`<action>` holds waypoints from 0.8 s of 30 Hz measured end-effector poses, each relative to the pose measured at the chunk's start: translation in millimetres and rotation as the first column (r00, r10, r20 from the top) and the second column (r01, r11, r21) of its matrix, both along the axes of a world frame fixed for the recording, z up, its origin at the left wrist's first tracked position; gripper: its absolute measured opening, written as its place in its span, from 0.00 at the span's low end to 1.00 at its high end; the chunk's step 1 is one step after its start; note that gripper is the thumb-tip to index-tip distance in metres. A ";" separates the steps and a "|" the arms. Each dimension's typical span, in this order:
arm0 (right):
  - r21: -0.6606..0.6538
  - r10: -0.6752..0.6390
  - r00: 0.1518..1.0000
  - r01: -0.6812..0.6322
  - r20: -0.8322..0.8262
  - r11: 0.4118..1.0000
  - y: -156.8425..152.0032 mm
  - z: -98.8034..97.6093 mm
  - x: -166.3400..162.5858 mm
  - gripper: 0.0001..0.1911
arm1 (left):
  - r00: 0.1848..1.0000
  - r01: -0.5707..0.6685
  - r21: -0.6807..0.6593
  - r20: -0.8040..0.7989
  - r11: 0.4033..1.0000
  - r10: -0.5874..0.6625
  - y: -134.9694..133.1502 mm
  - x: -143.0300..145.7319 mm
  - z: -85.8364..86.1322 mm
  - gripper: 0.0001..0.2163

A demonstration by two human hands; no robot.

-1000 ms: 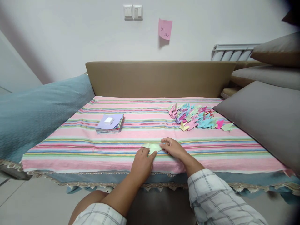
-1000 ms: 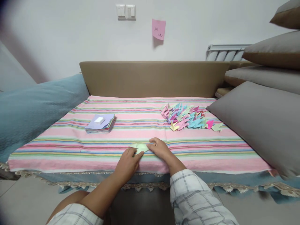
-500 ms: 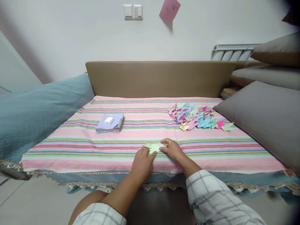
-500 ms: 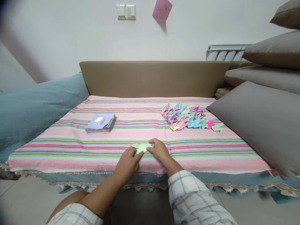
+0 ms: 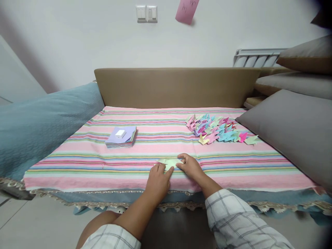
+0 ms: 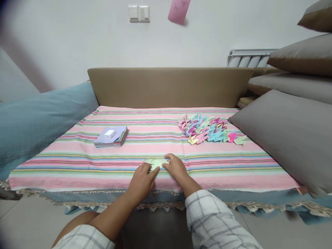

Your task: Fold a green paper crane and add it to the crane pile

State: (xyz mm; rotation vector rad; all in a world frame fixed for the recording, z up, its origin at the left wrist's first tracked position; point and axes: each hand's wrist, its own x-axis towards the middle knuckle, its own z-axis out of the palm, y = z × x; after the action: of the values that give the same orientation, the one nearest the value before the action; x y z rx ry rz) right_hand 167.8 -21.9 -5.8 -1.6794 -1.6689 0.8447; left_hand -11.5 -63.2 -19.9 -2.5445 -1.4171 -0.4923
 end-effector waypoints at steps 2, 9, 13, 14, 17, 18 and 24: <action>0.013 0.015 1.000 -0.015 0.000 1.000 0.2 -0.3 0.4 0.19 | 1.000 0.001 -0.015 -0.006 1.000 -0.001 -0.5 0.4 0.8 0.23; 0.022 -0.002 1.000 0.002 -0.004 1.000 2.3 -3.8 0.6 0.19 | 1.000 -0.008 -0.023 -0.021 1.000 0.007 -1.0 0.7 0.1 0.23; 0.012 -0.030 0.998 0.031 -0.061 0.999 3.5 -7.5 0.6 0.19 | 1.000 -0.012 -0.030 -0.017 0.999 0.011 -1.7 1.7 -0.2 0.23; 0.012 -0.037 0.997 0.038 -0.070 0.999 3.6 -8.1 0.5 0.19 | 1.000 -0.015 -0.033 -0.017 0.999 0.014 -1.9 2.1 0.0 0.23; 0.020 -0.043 0.995 0.046 -0.090 0.999 3.4 -9.1 -0.1 0.19 | 1.000 -0.022 -0.040 -0.015 0.999 0.021 -2.3 2.9 0.7 0.22; 0.024 -0.040 0.995 0.043 -0.095 0.999 3.3 -9.0 -0.2 0.19 | 1.000 -0.022 -0.040 -0.013 0.999 0.022 -2.3 3.0 0.8 0.22; 0.001 0.023 0.986 -0.024 -0.164 1.000 5.6 -8.2 7.0 0.18 | 1.000 -0.022 -0.048 -0.009 0.999 0.021 -2.3 2.5 1.7 0.23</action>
State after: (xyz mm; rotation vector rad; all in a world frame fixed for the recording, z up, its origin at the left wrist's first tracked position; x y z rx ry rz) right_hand 174.7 -16.4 -14.1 -1.5492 -1.5790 0.9680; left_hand -9.0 -65.5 -18.3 -2.5625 -1.4694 -0.4487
